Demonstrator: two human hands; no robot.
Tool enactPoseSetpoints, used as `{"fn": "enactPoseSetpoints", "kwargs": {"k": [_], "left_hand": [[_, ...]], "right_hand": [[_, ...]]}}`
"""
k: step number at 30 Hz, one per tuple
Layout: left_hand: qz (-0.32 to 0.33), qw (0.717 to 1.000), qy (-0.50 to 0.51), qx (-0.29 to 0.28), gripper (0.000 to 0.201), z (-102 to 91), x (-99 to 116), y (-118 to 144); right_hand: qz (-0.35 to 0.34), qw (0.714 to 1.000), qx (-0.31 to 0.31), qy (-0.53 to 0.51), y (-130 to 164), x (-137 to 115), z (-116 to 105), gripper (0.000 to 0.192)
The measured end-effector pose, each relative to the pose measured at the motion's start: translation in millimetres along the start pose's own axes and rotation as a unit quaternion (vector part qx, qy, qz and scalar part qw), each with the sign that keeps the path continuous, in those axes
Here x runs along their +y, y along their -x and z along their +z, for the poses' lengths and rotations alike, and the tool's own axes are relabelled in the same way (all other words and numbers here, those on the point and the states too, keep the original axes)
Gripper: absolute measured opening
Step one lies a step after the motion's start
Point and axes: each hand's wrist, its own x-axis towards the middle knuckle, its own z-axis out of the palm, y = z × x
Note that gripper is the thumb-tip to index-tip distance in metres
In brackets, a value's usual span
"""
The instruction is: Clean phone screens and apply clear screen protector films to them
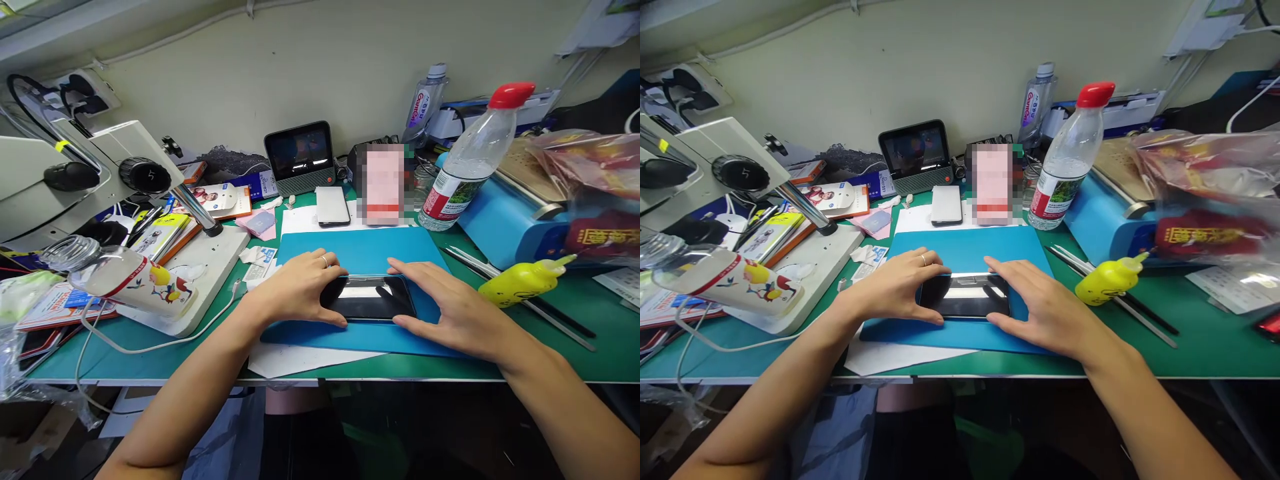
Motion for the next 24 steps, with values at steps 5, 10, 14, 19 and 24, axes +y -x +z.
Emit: {"fn": "enactPoseSetpoints", "kwargs": {"k": [5, 10, 14, 19, 24], "left_hand": [[-0.002, 1.0, 0.007, -0.001, 0.073, -1.1, 3, 0], [-0.003, 1.0, -0.001, -0.01, 0.063, -0.8, 7, 0], [-0.001, 1.0, -0.014, -0.005, 0.063, -0.6, 8, 1], [-0.001, 1.0, -0.006, -0.011, 0.062, -1.2, 7, 1], [0.0, 1.0, 0.017, -0.008, 0.061, -1.2, 8, 1]], "right_hand": [[0.003, 1.0, 0.003, -0.016, 0, -3, -3, 0.076], [0.012, 0.999, 0.016, -0.035, 1, -6, -6, 0.079], [0.035, 0.998, -0.011, -0.041, 3, -8, -7, 0.079], [0.068, 0.995, -0.02, -0.067, 9, -14, -10, 0.08], [0.091, 0.993, -0.019, -0.071, 15, -14, -12, 0.085]]}}
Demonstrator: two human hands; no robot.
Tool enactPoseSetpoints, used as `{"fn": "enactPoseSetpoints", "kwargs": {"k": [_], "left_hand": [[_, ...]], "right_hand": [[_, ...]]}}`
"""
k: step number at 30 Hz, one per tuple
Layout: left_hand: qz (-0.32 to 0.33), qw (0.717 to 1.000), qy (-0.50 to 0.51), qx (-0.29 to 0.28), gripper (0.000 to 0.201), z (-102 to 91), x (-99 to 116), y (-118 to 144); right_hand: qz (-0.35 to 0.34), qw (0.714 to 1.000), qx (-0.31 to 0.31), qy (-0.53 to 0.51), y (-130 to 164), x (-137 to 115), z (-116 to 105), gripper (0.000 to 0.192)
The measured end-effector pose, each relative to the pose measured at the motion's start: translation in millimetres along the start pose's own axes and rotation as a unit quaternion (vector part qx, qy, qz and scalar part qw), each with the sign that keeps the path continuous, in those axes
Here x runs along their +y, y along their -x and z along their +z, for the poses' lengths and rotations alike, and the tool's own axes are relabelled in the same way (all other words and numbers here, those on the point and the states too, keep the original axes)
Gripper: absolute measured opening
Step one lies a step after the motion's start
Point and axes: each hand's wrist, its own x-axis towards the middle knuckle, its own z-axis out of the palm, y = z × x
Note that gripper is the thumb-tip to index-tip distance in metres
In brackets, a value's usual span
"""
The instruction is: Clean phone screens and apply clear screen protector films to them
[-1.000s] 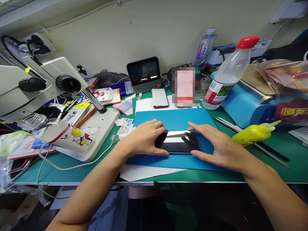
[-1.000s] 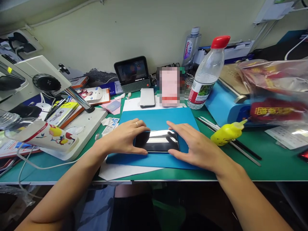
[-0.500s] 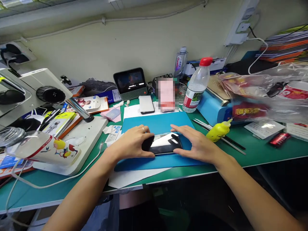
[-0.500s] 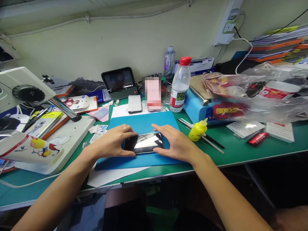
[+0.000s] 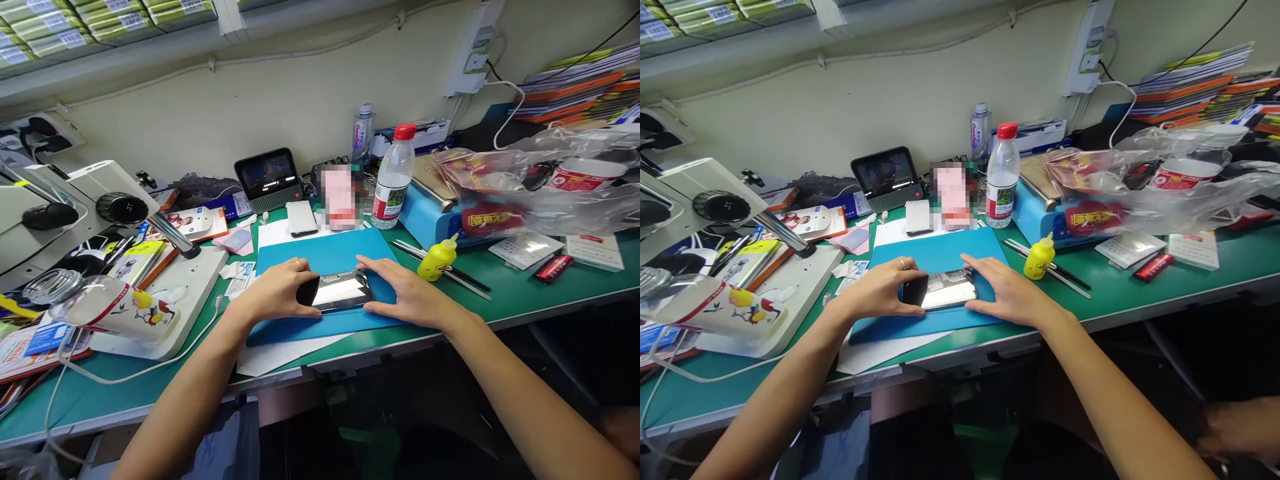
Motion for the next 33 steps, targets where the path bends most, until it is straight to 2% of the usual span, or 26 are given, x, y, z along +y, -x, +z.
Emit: {"fn": "enactPoseSetpoints", "kwargs": {"k": [13, 18, 21, 25, 30, 33], "left_hand": [[-0.004, 1.0, 0.014, -0.005, 0.071, 0.2, 0, 1], [-0.017, 1.0, 0.022, -0.006, 0.087, -1.4, -5, 3], [-0.046, 0.998, 0.041, -0.026, 0.093, -6.5, -15, 9], [-0.086, 0.994, 0.055, -0.048, 0.088, -12.5, -24, 17], [-0.068, 0.995, 0.057, -0.049, 0.072, -13.9, -23, 17], [-0.063, 0.995, 0.052, -0.047, 0.071, -13.9, -22, 17]], "right_hand": [[0.006, 1.0, -0.007, 0.001, 0, 2, 1, 0.082], [0.009, 1.0, -0.009, 0.009, 0, 1, 1, 0.079], [0.001, 1.0, -0.003, 0.021, 0, 4, 3, 0.078], [-0.004, 1.0, 0.003, 0.027, -2, 8, 7, 0.085], [-0.002, 1.0, 0.008, 0.024, -4, 9, 8, 0.091], [0.001, 1.0, 0.008, 0.026, -5, 9, 8, 0.091]]}}
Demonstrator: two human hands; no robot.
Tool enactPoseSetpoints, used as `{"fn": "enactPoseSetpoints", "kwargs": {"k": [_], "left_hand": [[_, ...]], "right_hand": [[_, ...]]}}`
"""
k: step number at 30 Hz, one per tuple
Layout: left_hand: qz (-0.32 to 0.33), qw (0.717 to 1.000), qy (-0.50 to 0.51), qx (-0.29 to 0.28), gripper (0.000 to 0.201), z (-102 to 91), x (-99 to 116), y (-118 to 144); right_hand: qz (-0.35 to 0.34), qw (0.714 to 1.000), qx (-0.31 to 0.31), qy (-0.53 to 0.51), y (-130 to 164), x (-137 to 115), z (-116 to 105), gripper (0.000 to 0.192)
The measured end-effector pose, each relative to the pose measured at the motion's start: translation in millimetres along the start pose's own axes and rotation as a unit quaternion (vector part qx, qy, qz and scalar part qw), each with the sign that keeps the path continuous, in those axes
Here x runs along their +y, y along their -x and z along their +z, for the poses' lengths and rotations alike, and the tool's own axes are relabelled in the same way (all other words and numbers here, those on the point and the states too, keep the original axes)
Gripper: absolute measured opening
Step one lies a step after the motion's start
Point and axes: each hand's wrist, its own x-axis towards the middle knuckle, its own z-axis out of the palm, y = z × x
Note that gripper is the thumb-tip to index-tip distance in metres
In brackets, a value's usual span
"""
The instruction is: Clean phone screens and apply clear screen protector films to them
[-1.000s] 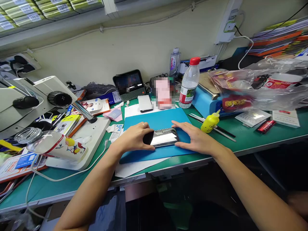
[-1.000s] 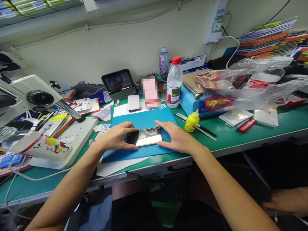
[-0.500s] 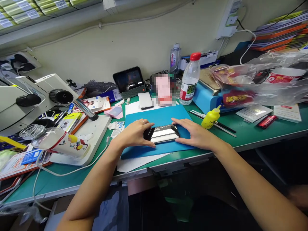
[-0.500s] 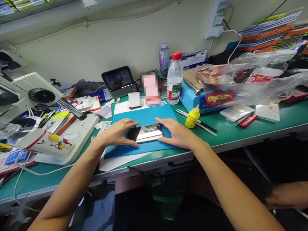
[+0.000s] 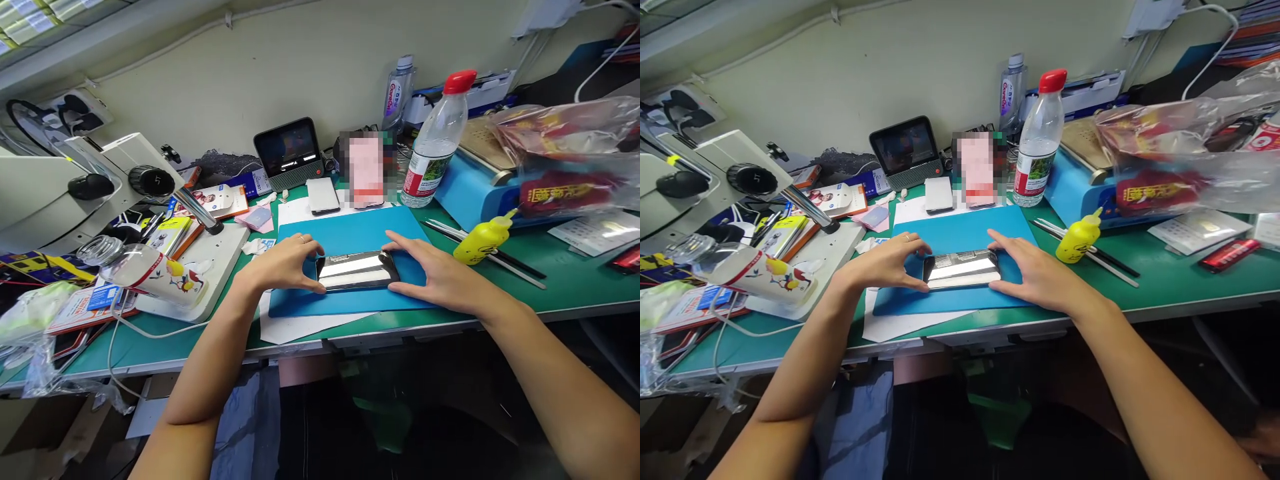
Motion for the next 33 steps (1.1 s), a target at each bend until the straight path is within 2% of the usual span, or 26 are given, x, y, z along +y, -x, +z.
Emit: {"fn": "enactPoseSetpoints", "kwargs": {"k": [4, 10, 33], "left_hand": [[0.003, 1.0, -0.007, -0.002, 0.075, 0.6, 1, 0], [0.004, 1.0, -0.02, -0.008, 0.064, 0.5, 5, 0], [-0.01, 1.0, -0.009, -0.018, 0.057, 1.7, 10, -2]], "right_hand": [[0.002, 1.0, -0.006, 0.002, 0, 1, 1, 0.092], [0.006, 1.0, -0.008, 0.004, 0, 0, 1, 0.099], [0.005, 1.0, -0.012, -0.003, 2, -4, -2, 0.1]]}}
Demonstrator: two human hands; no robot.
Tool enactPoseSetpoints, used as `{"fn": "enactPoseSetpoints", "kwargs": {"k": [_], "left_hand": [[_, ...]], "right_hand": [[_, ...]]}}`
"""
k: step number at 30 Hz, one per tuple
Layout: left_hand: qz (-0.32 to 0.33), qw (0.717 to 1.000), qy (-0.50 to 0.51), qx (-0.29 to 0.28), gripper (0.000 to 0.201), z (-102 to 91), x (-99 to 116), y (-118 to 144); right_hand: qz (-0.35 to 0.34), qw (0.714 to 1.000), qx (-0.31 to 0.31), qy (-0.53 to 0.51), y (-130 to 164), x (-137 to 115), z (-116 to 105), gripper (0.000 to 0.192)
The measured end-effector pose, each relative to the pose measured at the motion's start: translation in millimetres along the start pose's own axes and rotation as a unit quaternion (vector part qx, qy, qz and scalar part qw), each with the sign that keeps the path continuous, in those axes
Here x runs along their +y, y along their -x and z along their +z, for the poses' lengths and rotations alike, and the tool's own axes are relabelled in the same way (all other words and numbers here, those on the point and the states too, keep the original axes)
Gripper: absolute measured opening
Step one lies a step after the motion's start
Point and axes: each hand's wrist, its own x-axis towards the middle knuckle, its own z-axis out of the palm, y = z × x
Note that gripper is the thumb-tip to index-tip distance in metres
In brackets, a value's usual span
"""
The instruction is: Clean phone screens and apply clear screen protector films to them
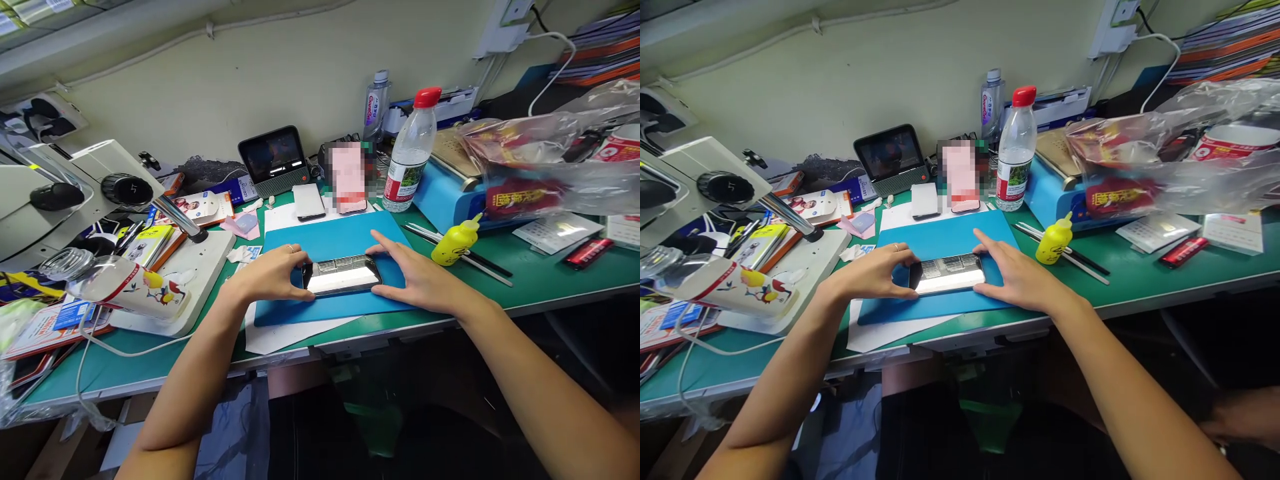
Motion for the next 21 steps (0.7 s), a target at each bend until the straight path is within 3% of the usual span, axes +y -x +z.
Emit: {"fn": "enactPoseSetpoints", "kwargs": {"k": [21], "left_hand": [[-0.003, 1.0, 0.019, -0.006, 0.061, 0.3, -3.7, -1.5]], "right_hand": [[0.017, 1.0, -0.026, -0.003, -2.6, -4.7, -3.8, 0.087]]}}
